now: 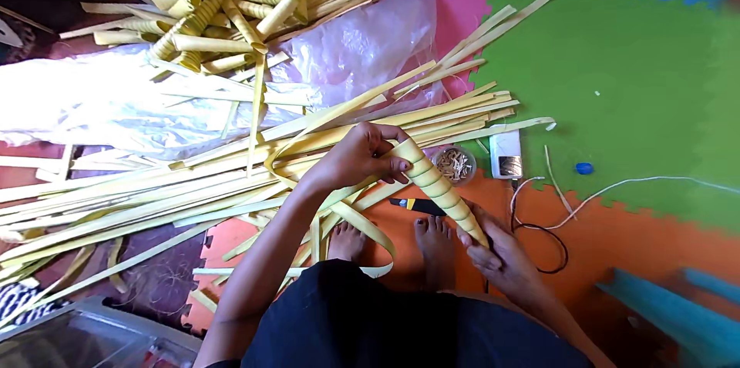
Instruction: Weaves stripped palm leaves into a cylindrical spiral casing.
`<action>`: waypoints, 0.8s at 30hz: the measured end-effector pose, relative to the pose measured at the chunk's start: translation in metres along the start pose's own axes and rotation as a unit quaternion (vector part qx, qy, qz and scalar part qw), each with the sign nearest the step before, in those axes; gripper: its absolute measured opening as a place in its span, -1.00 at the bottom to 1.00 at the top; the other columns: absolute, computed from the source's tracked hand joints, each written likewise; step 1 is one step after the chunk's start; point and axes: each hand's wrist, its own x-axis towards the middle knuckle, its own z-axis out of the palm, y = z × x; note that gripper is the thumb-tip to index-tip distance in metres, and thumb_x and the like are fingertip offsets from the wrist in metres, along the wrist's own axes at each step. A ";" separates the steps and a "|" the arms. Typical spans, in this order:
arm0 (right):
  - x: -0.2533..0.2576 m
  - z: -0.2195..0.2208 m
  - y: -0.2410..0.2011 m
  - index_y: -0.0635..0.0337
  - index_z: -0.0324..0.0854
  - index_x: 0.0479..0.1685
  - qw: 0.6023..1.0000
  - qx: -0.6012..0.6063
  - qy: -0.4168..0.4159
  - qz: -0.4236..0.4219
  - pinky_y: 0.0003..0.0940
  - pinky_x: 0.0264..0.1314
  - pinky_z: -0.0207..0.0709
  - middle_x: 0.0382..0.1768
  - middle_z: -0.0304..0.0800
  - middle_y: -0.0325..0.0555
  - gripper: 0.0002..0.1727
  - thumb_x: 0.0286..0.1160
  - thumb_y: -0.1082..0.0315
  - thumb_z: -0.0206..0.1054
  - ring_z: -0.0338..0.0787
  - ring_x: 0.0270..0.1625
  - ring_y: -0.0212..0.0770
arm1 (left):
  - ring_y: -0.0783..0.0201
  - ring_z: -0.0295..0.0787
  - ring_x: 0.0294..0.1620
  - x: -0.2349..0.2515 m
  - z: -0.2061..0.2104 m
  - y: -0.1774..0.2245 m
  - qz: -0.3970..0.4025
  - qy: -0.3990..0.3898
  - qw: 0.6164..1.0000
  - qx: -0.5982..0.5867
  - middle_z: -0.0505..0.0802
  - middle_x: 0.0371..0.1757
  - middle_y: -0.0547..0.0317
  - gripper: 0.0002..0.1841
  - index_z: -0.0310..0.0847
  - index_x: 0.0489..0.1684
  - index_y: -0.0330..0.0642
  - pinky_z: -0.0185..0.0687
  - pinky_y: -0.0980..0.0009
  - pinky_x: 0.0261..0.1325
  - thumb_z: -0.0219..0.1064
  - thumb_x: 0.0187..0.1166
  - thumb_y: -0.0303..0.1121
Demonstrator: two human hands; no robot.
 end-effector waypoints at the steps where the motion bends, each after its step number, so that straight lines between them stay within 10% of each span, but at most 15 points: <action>1: 0.000 -0.001 0.003 0.07 0.58 0.34 0.999 -0.032 0.007 -0.039 -0.85 -0.65 0.34 -0.30 0.83 -0.41 -0.56 0.91 0.23 -0.22 0.47 -0.67 -0.74 | 0.44 0.72 -0.56 0.000 0.000 0.001 -0.005 0.001 1.000 0.004 0.73 -0.57 0.11 -0.91 0.57 -0.12 -0.44 0.68 0.60 -0.35 0.29 0.55 -0.73; 4: 0.009 -0.015 0.018 0.14 0.56 0.56 0.887 -0.339 0.024 -0.313 -0.70 0.11 0.59 0.24 0.70 -0.18 -0.50 0.74 0.13 0.19 0.68 0.05 -0.60 | 0.41 0.72 -0.52 -0.002 0.002 0.008 -0.020 0.028 0.999 0.003 0.74 -0.51 0.06 -0.89 0.56 -0.06 -0.46 0.69 0.59 -0.30 0.28 0.56 -0.72; 7: 0.001 -0.009 0.010 0.16 0.61 0.43 0.979 -0.144 0.006 -0.142 -0.84 -0.45 0.48 -0.20 0.85 -0.40 -0.60 0.85 0.33 -0.04 0.60 -0.49 -0.74 | 0.43 0.73 -0.53 -0.001 0.000 0.001 0.004 0.010 1.000 -0.004 0.75 -0.52 0.09 -0.83 0.57 -0.01 -0.44 0.70 0.60 -0.31 0.30 0.53 -0.74; 10: -0.006 -0.011 -0.002 -0.05 0.66 0.06 0.992 0.094 -0.053 0.066 -0.87 -0.72 0.30 -0.46 0.73 -0.46 -0.59 0.90 0.08 -0.15 0.40 -0.76 -0.76 | 0.45 0.70 -0.57 -0.001 0.000 -0.005 0.011 -0.005 1.000 -0.002 0.71 -0.58 0.12 -0.78 0.55 -0.02 -0.41 0.68 0.61 -0.35 0.31 0.48 -0.79; 13: 0.002 -0.015 0.016 0.09 0.57 0.53 0.956 -0.206 0.001 -0.208 -0.78 -0.25 0.54 0.14 0.78 -0.41 -0.55 0.83 0.11 0.10 0.64 -0.27 -0.71 | 0.41 0.72 -0.54 -0.002 -0.002 0.001 0.002 0.014 1.000 0.004 0.73 -0.55 0.08 -0.81 0.58 -0.02 -0.43 0.68 0.59 -0.33 0.32 0.49 -0.77; 15: 0.005 -0.020 0.019 0.19 0.53 0.58 0.920 -0.286 0.009 -0.270 -0.67 -0.07 0.64 0.19 0.73 -0.23 -0.50 0.82 0.14 0.09 0.70 -0.11 -0.59 | 0.40 0.74 -0.50 -0.003 -0.003 0.000 0.006 0.019 1.000 0.000 0.74 -0.50 0.06 -0.83 0.58 0.00 -0.44 0.71 0.59 -0.28 0.31 0.54 -0.73; 17: -0.003 -0.012 0.010 0.09 0.64 0.30 0.991 -0.099 -0.005 -0.092 -0.81 -0.50 0.50 -0.23 0.87 -0.40 -0.62 0.88 0.24 -0.09 0.61 -0.55 -0.72 | 0.41 0.76 -0.51 -0.002 -0.005 -0.007 0.027 0.007 1.000 -0.014 0.74 -0.51 0.07 -0.84 0.57 0.00 -0.43 0.72 0.59 -0.29 0.31 0.55 -0.71; 20: -0.004 -0.016 0.002 0.08 0.71 -0.11 0.975 0.175 -0.084 0.112 -0.86 -0.73 0.36 -0.55 0.72 -0.43 -0.53 0.89 0.05 -0.10 0.46 -0.78 -0.74 | 0.43 0.75 -0.49 -0.001 -0.006 -0.015 0.040 -0.007 0.999 -0.022 0.75 -0.50 0.09 -0.83 0.58 0.02 -0.40 0.71 0.59 -0.26 0.28 0.56 -0.72; 22: -0.002 -0.009 0.009 -0.02 0.68 0.12 0.999 -0.016 -0.006 -0.038 -0.86 -0.58 0.39 -0.29 0.81 -0.52 -0.64 0.87 0.15 -0.06 0.52 -0.61 -0.77 | 0.41 0.76 -0.47 -0.003 -0.007 -0.015 0.038 0.008 0.999 -0.024 0.76 -0.49 0.08 -0.81 0.59 0.04 -0.42 0.72 0.58 -0.24 0.29 0.55 -0.73; 24: 0.005 -0.016 0.017 0.13 0.50 0.58 0.941 -0.260 0.010 -0.218 -0.65 -0.15 0.61 0.15 0.73 -0.31 -0.45 0.83 -0.01 0.05 0.69 -0.18 -0.59 | 0.40 0.77 -0.45 -0.004 -0.010 -0.011 0.029 0.023 0.999 -0.022 0.78 -0.45 0.05 -0.80 0.58 0.08 -0.43 0.73 0.57 -0.22 0.29 0.56 -0.72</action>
